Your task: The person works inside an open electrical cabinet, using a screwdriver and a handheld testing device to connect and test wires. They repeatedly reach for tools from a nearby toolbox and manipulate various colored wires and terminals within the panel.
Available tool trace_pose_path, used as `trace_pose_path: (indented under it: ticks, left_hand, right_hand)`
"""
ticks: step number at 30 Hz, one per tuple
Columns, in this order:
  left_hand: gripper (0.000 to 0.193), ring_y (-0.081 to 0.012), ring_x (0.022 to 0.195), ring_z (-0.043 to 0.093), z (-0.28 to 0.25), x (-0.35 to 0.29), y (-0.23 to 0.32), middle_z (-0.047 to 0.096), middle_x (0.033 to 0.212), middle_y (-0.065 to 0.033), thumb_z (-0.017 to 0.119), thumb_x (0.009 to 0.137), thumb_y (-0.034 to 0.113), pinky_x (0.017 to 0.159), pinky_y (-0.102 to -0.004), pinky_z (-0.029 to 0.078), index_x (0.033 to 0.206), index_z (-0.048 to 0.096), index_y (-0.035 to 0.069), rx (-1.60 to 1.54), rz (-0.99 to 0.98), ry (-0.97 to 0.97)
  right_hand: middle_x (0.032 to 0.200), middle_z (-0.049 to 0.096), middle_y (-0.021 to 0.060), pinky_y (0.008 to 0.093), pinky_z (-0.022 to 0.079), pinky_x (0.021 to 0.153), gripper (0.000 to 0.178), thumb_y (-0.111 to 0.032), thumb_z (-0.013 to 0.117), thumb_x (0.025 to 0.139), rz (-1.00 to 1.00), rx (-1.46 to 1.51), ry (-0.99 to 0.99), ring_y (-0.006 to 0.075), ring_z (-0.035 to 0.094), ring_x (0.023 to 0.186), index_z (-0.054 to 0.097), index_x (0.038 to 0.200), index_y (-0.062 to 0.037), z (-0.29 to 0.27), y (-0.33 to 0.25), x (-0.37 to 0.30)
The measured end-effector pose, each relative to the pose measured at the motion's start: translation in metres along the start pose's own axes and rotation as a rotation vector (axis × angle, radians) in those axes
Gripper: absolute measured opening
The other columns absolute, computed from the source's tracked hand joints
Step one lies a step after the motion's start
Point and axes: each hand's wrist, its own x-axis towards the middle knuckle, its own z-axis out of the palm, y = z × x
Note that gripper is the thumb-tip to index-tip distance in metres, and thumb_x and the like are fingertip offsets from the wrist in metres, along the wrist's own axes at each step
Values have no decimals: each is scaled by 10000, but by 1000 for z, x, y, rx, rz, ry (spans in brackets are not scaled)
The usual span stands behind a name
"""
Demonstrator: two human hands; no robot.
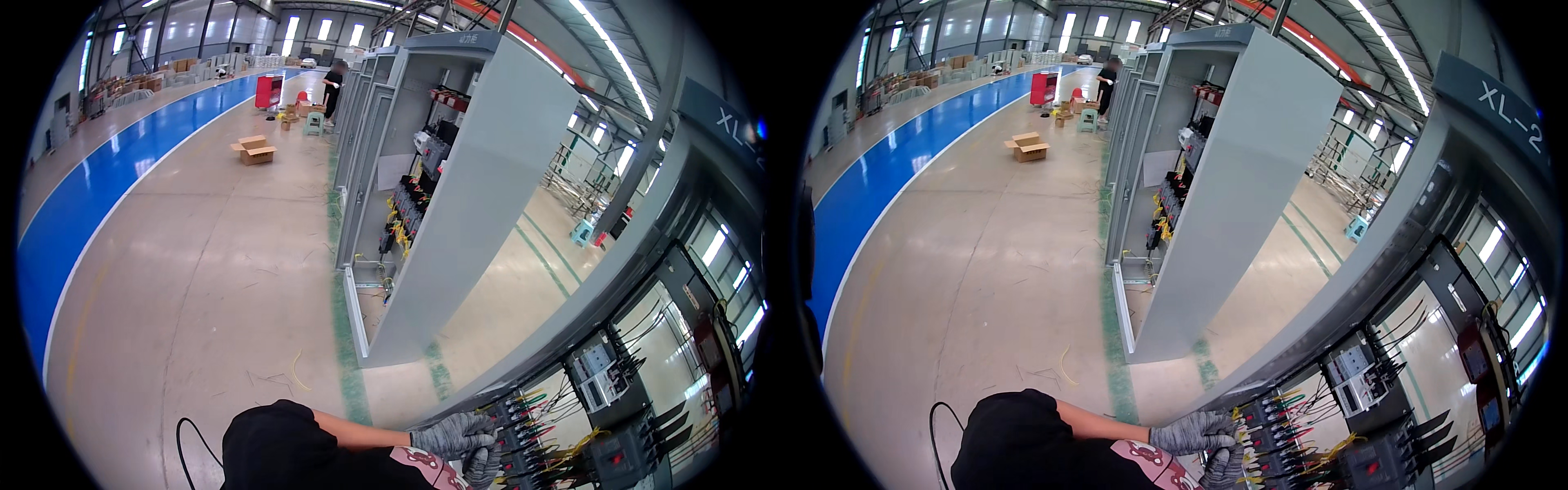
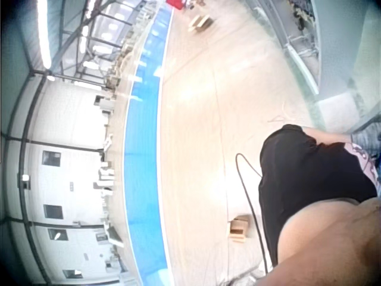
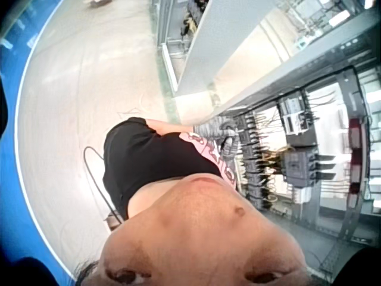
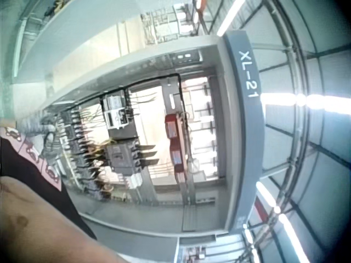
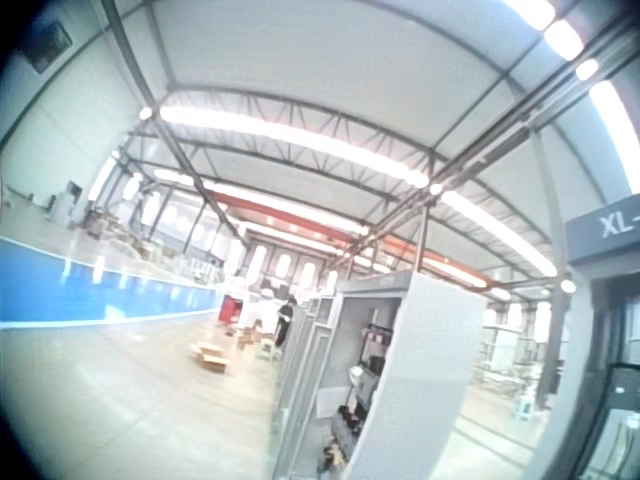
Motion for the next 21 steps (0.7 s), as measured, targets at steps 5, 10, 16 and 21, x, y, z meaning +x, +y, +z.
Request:
trace_pose_path:
  ticks: [5,10,16,21]
  left_hand:
    - [466,-296,1103,568,13,-22,-14,609,1161,-165,577,930,350,949,-355,443,1256,536,19,58,36,51]
    - [413,-209,1088,567,20,-34,-5,615,1155,-117,581,942,313,937,-345,450,1232,547,21,-189,-6,-87]
    - [263,-47,702,539,20,-53,29,570,804,21,538,976,282,653,-236,480,1102,558,52,-361,-34,-86]
    - [258,-82,850,548,10,-59,22,587,929,-13,535,977,272,787,-242,461,1102,573,50,-246,131,96]
  right_hand:
    - [1056,606,110,258,499,672,506,-242,564,944,27,16,-34,141,599,752,403,1368,-17,11,1,-21]
    - [1039,607,106,258,500,667,504,-229,563,945,33,24,-4,139,601,750,396,1372,-21,15,1,-40]
    - [1018,607,102,258,501,662,502,-214,560,945,25,26,19,137,603,747,387,1377,-27,23,-3,-55]
    - [1001,608,98,258,503,657,501,-201,559,945,16,25,-13,134,605,745,379,1381,-31,40,-8,-56]
